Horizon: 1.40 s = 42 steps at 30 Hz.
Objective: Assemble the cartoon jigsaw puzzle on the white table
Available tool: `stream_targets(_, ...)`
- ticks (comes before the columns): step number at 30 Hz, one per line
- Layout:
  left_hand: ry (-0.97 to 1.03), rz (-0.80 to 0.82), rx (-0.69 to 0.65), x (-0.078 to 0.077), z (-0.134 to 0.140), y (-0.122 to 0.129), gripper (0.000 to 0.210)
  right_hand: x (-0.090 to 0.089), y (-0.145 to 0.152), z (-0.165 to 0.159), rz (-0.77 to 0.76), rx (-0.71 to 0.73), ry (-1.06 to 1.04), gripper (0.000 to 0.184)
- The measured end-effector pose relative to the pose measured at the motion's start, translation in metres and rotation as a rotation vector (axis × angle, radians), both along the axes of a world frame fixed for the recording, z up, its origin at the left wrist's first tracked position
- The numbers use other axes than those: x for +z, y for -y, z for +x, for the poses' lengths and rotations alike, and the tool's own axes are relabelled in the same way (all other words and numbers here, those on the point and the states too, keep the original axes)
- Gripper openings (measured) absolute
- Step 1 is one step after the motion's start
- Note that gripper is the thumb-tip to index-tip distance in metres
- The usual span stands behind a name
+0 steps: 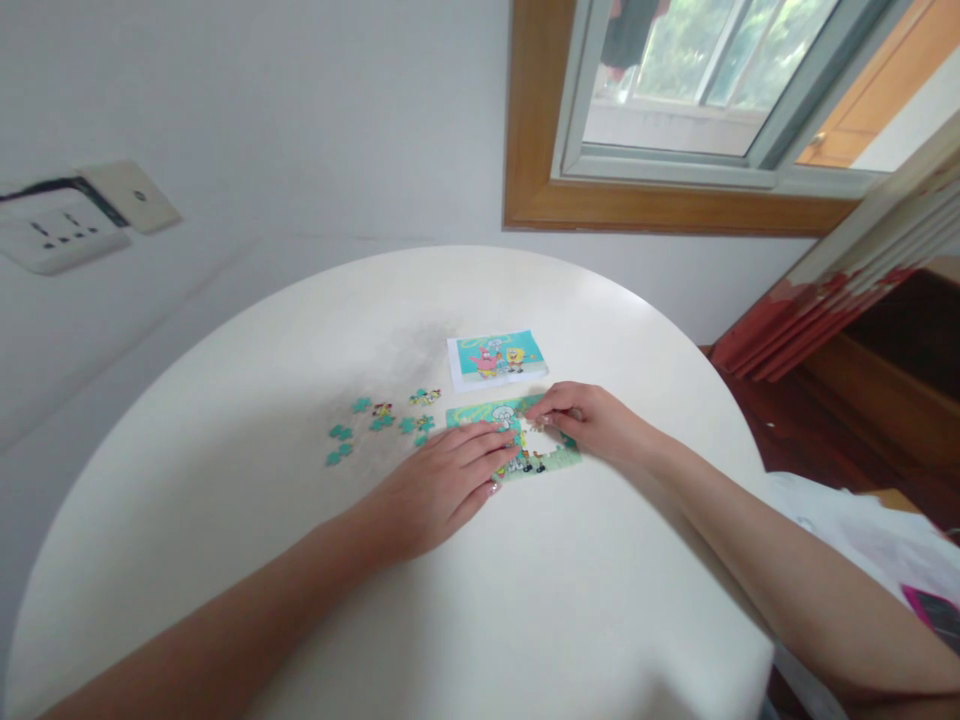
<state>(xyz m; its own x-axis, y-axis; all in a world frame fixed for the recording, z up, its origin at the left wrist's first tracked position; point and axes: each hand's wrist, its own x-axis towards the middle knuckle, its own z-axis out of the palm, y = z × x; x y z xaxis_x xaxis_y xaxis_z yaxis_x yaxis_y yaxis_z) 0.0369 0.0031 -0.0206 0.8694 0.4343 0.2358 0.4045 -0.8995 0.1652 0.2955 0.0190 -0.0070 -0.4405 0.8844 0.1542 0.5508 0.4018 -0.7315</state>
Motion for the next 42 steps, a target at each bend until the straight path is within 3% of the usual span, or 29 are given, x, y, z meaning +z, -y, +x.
stream_targets(5, 0.014, -0.015, 0.002, -0.002, 0.0, -0.001, 0.038, 0.004, 0.001, 0.001, 0.078, 0.021, -0.017, 0.031)
stream_targets(11, 0.015, -0.016, 0.013, -0.001, 0.001, 0.0, 0.038, 0.012, 0.007, -0.005, 0.149, -0.086, -0.063, 0.017)
stream_targets(21, 0.006, -0.002, 0.006, -0.002, -0.001, -0.001, 0.038, 0.003, 0.005, -0.011, -0.071, -0.227, -0.073, 0.02)
stream_targets(32, 0.003, -0.011, 0.013, 0.001, 0.001, 0.0, 0.038, 0.0, 0.003, -0.012, 0.095, -0.181, 0.166, 0.015)
stream_targets(42, -0.004, -0.008, 0.007, 0.0, 0.001, 0.001, 0.037, 0.001, 0.006, -0.016, 0.155, -0.286, 0.327, 0.011)
